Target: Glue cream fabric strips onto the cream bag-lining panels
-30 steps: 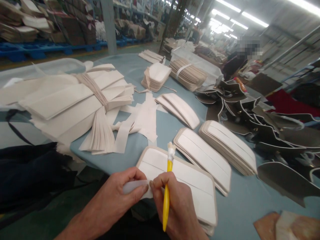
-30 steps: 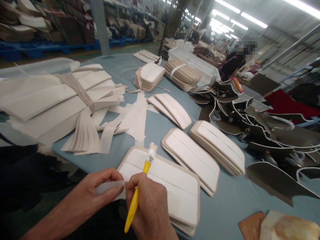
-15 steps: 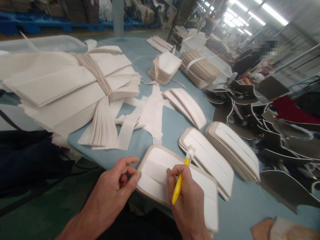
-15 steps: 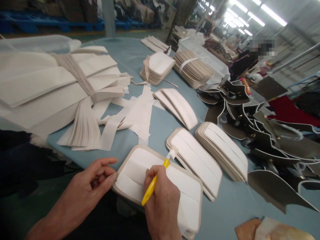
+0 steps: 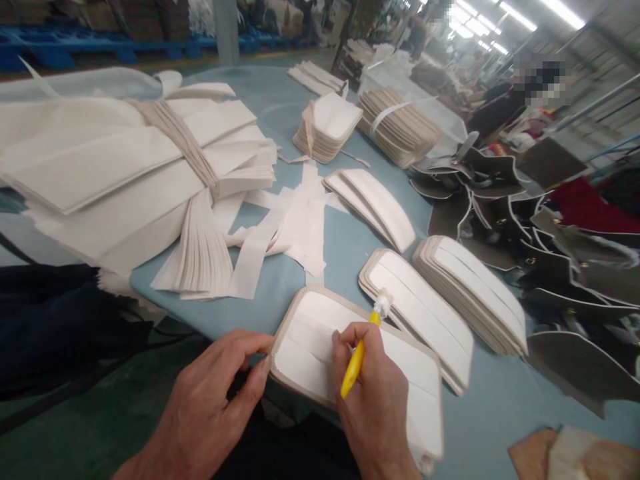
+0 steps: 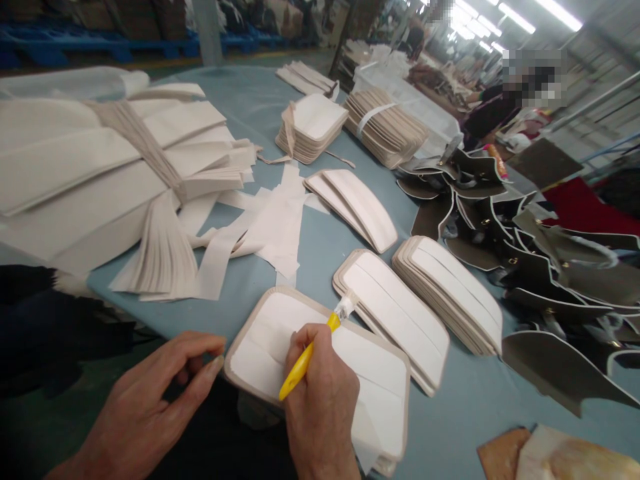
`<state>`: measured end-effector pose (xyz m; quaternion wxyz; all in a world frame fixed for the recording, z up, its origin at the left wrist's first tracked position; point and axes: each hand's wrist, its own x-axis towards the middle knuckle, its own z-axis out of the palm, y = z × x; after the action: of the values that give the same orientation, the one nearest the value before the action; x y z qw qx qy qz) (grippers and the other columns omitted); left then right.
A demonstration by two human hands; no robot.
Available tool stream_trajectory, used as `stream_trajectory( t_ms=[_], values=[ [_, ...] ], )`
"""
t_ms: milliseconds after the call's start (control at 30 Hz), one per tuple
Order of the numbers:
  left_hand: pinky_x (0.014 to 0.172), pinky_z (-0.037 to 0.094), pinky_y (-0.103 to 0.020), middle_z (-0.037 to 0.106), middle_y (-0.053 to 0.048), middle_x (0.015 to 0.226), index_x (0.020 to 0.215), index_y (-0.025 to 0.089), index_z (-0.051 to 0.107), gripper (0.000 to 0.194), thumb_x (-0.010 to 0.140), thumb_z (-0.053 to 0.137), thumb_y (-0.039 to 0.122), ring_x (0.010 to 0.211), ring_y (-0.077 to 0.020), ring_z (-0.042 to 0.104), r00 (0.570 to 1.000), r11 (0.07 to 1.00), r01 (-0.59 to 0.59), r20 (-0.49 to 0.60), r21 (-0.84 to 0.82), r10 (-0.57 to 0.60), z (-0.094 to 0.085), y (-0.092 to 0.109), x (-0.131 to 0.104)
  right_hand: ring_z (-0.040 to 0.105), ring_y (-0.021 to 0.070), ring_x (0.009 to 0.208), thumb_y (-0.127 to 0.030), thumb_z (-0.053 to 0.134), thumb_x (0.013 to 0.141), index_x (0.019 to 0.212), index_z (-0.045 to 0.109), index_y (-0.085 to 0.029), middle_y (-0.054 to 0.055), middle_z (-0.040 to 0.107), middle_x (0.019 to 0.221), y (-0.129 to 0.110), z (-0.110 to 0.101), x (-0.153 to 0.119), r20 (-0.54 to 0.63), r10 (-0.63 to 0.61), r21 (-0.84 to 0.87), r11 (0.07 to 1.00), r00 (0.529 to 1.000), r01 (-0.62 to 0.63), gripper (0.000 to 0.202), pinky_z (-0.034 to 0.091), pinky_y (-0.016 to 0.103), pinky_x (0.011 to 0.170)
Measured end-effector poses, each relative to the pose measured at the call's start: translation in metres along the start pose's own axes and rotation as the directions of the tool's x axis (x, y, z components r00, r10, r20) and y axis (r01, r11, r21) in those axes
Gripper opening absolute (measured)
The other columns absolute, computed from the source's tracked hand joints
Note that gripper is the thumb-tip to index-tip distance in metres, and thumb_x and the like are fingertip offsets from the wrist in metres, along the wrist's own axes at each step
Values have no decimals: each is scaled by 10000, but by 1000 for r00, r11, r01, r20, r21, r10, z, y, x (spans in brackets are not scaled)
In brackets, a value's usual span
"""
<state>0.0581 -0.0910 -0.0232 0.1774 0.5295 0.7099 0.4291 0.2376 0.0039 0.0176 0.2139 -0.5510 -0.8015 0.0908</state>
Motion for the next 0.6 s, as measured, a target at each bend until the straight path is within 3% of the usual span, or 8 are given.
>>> stream_trajectory(
  t_ms=[367,600],
  values=[
    [944,563,-250,762,-11,1041,1061,250,688,133,963,601,230,970,-154,725,981,980,-188,-32,64,190,-2,-1,5,566,181,410,-286,456,973,850,492,-287,-97,545,528,4,-7,7,79,-3,34,999,997,0,128,350,250,463],
    [996,532,-303,756,-51,1190,1163,217,681,209,974,596,188,1070,-176,677,912,898,-406,19,170,409,0,4,15,600,194,435,-288,441,977,854,498,-288,-86,583,550,2,-4,8,63,0,39,999,998,-3,135,351,257,475]
  ],
)
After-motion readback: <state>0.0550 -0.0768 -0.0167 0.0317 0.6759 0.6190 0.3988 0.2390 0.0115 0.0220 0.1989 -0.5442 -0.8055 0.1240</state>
